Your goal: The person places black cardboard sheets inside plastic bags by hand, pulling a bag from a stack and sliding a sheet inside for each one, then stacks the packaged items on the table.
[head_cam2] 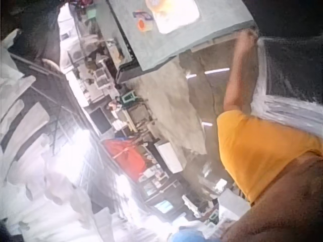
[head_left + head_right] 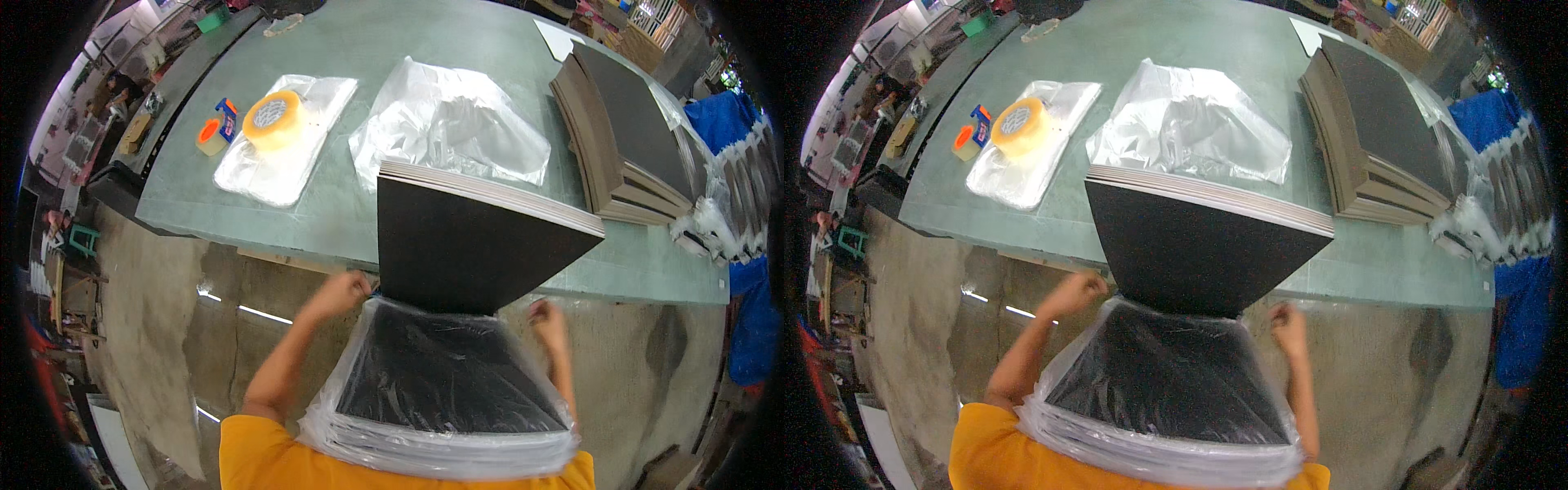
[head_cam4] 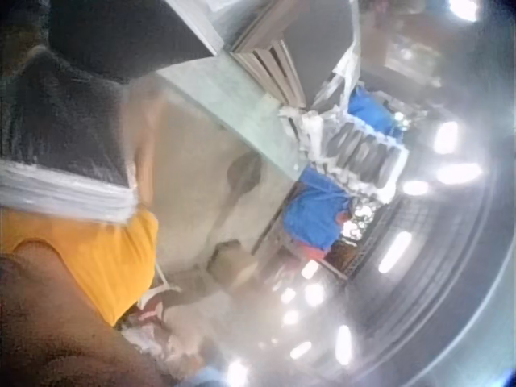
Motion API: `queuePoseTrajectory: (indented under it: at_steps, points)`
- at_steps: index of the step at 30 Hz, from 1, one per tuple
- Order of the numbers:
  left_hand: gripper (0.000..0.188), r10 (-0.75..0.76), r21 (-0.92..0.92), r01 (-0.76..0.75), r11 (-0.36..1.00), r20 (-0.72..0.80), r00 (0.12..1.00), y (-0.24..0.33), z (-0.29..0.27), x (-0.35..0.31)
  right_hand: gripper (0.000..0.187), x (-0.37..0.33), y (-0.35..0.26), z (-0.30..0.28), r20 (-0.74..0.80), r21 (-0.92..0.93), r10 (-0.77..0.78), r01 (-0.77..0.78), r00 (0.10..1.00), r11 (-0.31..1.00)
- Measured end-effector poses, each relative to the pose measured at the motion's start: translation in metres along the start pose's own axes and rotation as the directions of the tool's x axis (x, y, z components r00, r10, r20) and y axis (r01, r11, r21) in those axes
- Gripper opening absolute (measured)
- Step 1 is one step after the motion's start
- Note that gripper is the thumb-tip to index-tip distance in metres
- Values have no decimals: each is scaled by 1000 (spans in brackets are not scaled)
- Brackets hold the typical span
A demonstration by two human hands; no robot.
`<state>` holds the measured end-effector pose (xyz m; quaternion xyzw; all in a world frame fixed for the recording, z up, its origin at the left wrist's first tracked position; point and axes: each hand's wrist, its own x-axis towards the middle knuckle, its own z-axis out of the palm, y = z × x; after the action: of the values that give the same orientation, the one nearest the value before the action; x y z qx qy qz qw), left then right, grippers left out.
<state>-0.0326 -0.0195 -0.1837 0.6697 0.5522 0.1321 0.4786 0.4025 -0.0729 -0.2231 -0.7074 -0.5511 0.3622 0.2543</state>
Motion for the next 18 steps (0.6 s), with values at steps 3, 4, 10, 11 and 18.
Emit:
queuePoseTrajectory:
  at_steps: [3, 4, 10, 11, 18]
  points:
    - [17, 256, -226, -196, 954, 276, 926, 117, -71, -60, 12, -41, -114, -77, 385, 527, -266, 26, 884, 850]
    - [18, 352, -231, -278, 932, 404, 845, 125, -66, -70, 15, -48, -123, -81, 548, 685, -562, 52, 620, 726]
    - [39, 297, -58, -305, 951, 455, 839, 29, 52, -16, 40, -39, -49, 39, 608, 42, -222, 248, 762, 968]
    - [41, 228, -71, -219, 973, 429, 874, 0, 67, -2, 40, -30, -21, 53, 568, 23, -195, 222, 800, 975]
    - [34, -139, 152, 54, 987, 633, 762, 19, -91, 14, 40, 50, -87, -100, 447, 356, -40, -137, 893, 925]
